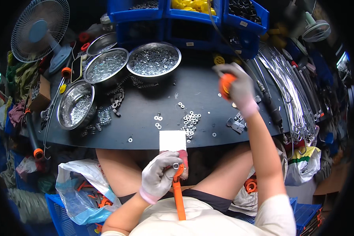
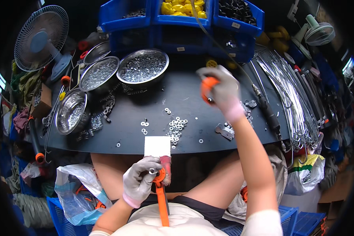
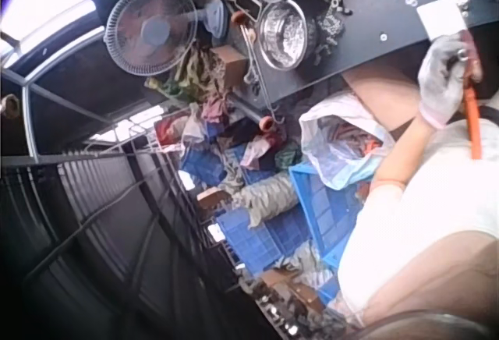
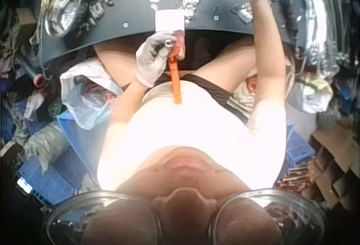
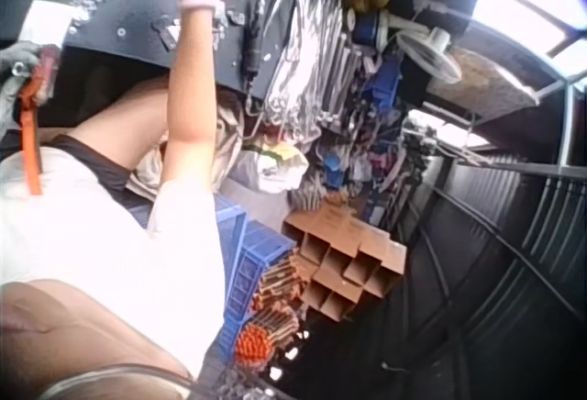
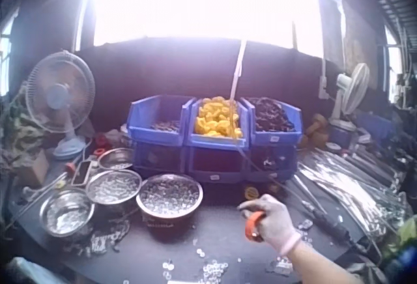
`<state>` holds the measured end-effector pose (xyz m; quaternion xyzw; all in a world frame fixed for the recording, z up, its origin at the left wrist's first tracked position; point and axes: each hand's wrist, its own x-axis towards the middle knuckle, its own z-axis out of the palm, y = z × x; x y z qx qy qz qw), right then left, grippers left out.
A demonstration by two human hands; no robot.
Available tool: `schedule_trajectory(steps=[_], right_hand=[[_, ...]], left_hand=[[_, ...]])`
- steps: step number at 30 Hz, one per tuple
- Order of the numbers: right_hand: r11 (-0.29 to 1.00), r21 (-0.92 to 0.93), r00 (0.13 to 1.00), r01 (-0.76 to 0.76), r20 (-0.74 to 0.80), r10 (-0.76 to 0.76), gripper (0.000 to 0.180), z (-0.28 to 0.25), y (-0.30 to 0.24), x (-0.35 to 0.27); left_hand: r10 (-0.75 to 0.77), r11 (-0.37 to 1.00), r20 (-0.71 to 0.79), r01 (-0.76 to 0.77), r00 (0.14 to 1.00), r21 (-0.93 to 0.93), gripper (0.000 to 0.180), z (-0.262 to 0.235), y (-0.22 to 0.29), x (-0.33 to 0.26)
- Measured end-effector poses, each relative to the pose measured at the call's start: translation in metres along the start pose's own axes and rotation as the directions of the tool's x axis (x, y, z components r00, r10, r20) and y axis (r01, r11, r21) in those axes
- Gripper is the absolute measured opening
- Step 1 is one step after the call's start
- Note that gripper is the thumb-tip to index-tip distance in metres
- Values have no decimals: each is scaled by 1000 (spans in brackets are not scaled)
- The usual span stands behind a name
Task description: The recorder is assembling orange plastic mechanical handles using springs, washers, and bolts.
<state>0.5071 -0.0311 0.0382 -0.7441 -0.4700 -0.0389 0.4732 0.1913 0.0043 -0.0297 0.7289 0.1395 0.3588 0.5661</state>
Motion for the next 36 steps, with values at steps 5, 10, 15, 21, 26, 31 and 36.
schedule_trajectory(steps=[5,10,15,21,26,31,36], right_hand=[[782,-622,853,38,427,299,43,112,44,124],[819,-561,900,-122,285,329,28,146,75,126],[769,-628,931,120,340,132,28,109,64,79],[964,-263,999,-43,11,48,23,44,28,30],[752,639,987,-164,104,126,30,1,-68,-82],[941,187,942,283,129,-309,25,19,-97,-167],[827,-64,724,559,523,-449,17,22,-99,-160]], left_hand=[[-105,994,-76,106,992,18,19,1,-9,-18],[116,954,-1,-111,993,279,15,-8,6,-3],[-151,870,-66,101,986,-482,31,3,15,-4],[-184,976,90,193,979,-102,22,-2,4,2],[242,845,236,-324,941,427,39,-15,-7,1],[-1,826,57,-31,998,563,84,-20,4,-8],[59,897,179,-131,982,423,82,-22,-17,-6]])
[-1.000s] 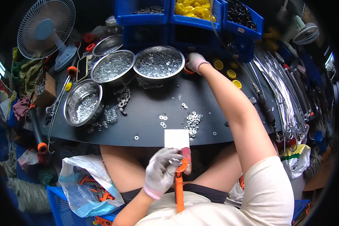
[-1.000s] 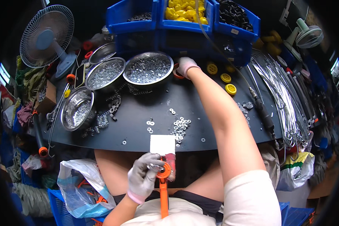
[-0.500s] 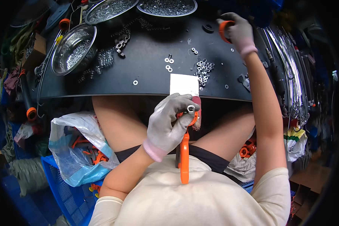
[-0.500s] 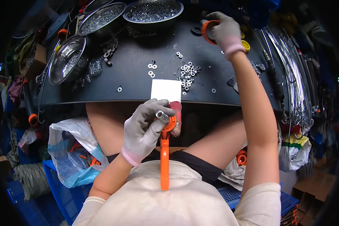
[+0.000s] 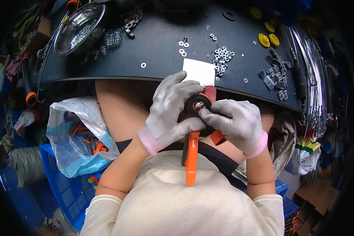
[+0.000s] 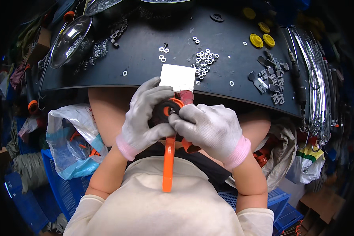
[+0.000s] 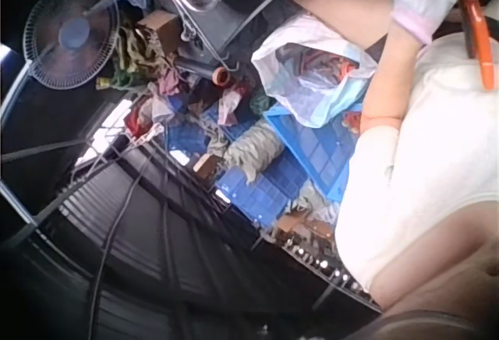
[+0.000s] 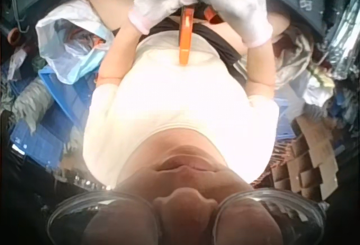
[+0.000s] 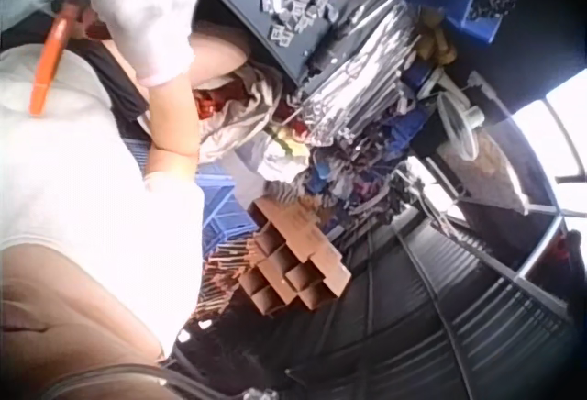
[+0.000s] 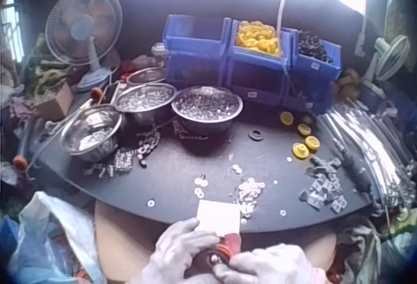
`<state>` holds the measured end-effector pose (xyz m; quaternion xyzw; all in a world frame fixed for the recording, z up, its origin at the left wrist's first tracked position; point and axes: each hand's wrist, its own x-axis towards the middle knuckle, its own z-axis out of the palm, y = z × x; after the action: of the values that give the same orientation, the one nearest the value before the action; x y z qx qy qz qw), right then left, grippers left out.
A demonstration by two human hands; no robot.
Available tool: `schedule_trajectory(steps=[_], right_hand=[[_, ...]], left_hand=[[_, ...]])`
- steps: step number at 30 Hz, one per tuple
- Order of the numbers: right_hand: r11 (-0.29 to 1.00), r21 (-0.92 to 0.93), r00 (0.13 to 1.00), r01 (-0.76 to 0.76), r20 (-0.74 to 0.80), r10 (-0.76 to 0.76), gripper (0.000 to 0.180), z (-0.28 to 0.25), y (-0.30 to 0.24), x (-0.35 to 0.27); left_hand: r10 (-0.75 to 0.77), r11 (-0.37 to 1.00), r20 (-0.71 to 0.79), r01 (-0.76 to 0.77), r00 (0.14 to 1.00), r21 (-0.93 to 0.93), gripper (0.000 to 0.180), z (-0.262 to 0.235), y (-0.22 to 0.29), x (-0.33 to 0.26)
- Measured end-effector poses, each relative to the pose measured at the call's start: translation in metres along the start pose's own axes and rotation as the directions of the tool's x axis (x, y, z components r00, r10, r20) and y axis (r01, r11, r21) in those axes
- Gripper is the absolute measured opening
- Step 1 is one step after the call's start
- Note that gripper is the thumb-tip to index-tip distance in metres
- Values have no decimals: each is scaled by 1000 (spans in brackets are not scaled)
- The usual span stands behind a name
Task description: The recorder is assembling orange plastic mechanical handles using springs, washers, and bolts.
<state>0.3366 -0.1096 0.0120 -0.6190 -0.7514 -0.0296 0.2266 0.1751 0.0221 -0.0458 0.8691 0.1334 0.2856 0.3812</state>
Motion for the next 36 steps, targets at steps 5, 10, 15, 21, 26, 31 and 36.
schedule_trajectory(steps=[5,10,15,21,26,31,36], right_hand=[[829,475,952,-295,71,298,11,5,7,-4],[582,735,852,-348,-11,523,37,-9,16,0],[431,646,740,-630,332,585,45,-28,8,22],[271,780,799,-564,432,419,48,-8,20,30],[821,369,898,-436,244,367,32,-2,5,25],[576,519,726,-632,135,674,31,-35,74,34],[589,108,552,-801,-247,796,30,-54,206,46]], left_hand=[[-16,998,-52,19,998,60,61,3,3,3],[0,999,53,-3,999,51,55,-5,4,4],[67,960,81,-86,995,268,58,-14,5,4],[-68,942,-117,25,991,-336,102,-5,10,1],[208,978,-21,-208,978,25,82,6,10,16],[187,982,-28,-187,982,12,72,2,3,20],[108,993,-107,-111,988,-26,61,1,10,31]])
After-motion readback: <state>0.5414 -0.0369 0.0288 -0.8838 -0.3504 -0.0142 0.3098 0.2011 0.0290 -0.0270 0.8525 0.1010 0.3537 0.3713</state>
